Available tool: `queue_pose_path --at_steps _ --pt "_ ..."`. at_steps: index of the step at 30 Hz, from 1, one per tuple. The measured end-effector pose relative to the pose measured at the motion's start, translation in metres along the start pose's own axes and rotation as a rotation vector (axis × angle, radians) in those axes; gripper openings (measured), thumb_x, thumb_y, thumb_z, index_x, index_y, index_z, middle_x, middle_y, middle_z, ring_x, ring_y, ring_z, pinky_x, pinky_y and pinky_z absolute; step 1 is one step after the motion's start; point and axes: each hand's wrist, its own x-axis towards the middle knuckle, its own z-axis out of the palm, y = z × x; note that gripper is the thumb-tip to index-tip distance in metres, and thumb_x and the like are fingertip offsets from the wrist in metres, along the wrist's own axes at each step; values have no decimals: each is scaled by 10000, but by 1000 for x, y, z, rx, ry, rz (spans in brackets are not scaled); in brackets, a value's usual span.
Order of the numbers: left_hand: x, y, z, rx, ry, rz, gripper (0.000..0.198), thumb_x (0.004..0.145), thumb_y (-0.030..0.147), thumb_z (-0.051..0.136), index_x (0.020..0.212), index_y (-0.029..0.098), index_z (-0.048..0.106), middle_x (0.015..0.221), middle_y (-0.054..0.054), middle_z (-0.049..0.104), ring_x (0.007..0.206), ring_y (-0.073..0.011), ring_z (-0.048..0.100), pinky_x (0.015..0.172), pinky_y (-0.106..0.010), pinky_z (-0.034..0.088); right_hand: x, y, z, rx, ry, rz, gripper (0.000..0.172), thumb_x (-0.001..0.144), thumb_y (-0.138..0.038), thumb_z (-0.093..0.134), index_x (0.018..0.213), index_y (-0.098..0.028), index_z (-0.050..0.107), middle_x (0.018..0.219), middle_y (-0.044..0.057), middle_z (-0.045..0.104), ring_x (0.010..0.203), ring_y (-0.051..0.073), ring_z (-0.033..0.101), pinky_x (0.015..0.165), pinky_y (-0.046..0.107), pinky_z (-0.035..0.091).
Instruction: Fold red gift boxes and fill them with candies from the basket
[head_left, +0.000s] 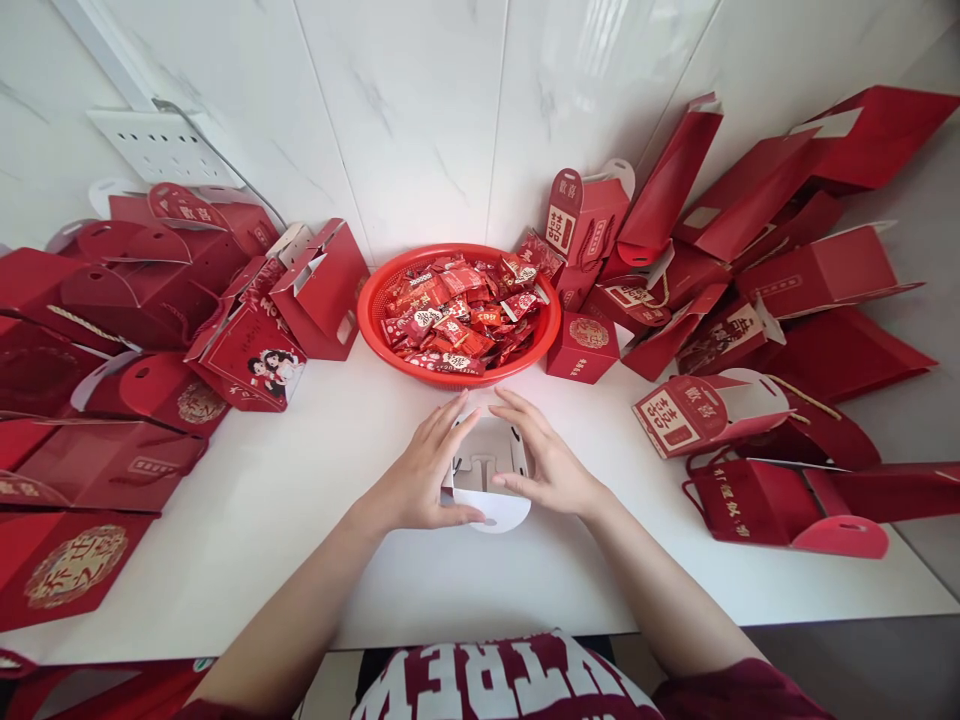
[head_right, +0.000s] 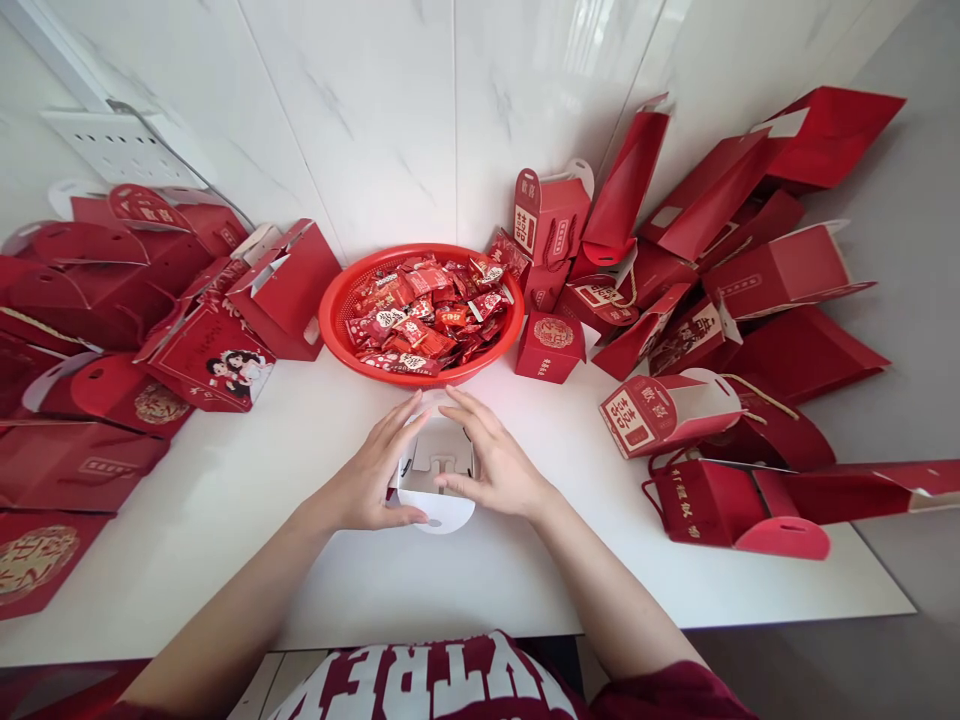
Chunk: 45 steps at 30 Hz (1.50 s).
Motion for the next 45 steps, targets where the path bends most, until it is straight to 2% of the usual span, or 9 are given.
queue_pose_path --at_steps 3,7,13,18,26,31,35,41,45 --pt "0 1 1 -39 11 -4 1182 704 664 739 1587 225 86 1642 -180 98 1500 -419 129 1195 -541 208 -2 8 -4 91 -185 -19 1148 719 -709 703 1579 -223 119 1646 160 82 1518 329 111 1209 530 210" --pt "0 0 8 -130 34 10 1130 719 552 784 1581 258 115 1635 -169 135 1500 -425 121 1191 -583 197 -5 16 -7 105 -259 0 1330 627 -705 775 1590 -239 -16 1654 149 11 1524 331 52 1224 525 159" --pt "0 -17 28 -362 174 32 1198 665 418 855 1578 287 90 1645 -151 19 1510 -435 13 1197 -637 145 -4 29 20 161 -48 -42 1390 587 -735 777 1575 -297 -97 1647 128 -101 1491 376 165 1189 564 236" --pt "2 -31 42 -668 202 -44 1315 642 377 881 1563 365 -56 1524 -152 353 1395 -390 389 1118 -611 359 -4 37 39 195 31 16 1442 578 -740 780 1562 -275 -167 1597 188 124 1435 383 274 1145 580 297" --pt "7 -35 49 -865 256 -116 1311 650 324 886 1569 289 -48 1456 -174 423 1349 -352 444 1114 -534 372 0 38 50 601 92 77 1413 632 -634 823 1547 -286 -196 1475 143 319 1366 288 405 1151 472 312" --pt "9 -38 48 -893 261 -144 1199 619 321 898 1531 263 122 1441 -176 398 1337 -355 441 1093 -521 394 0 38 51 677 70 184 1271 614 -584 854 1550 -275 52 1420 124 401 1314 282 443 1118 433 358" --pt "9 -39 43 -879 235 -155 1014 605 309 902 1405 226 285 1366 -161 460 1276 -336 491 1051 -491 435 2 39 51 630 86 167 1099 631 -588 835 1463 -267 193 1323 113 467 1235 278 496 1058 409 418" --pt "6 -42 29 -790 253 -200 947 566 312 922 1326 198 369 1298 -146 529 1226 -331 532 1016 -473 458 -1 33 49 290 123 99 1184 664 -848 607 1534 -215 113 1494 185 326 1390 349 357 1142 493 325" --pt "2 -46 23 -820 256 -213 916 588 321 910 1319 200 372 1330 -158 525 1261 -345 521 1036 -486 448 4 21 25 1 401 -26 756 887 -727 405 1438 -210 379 1461 178 420 1367 354 400 1126 554 328"
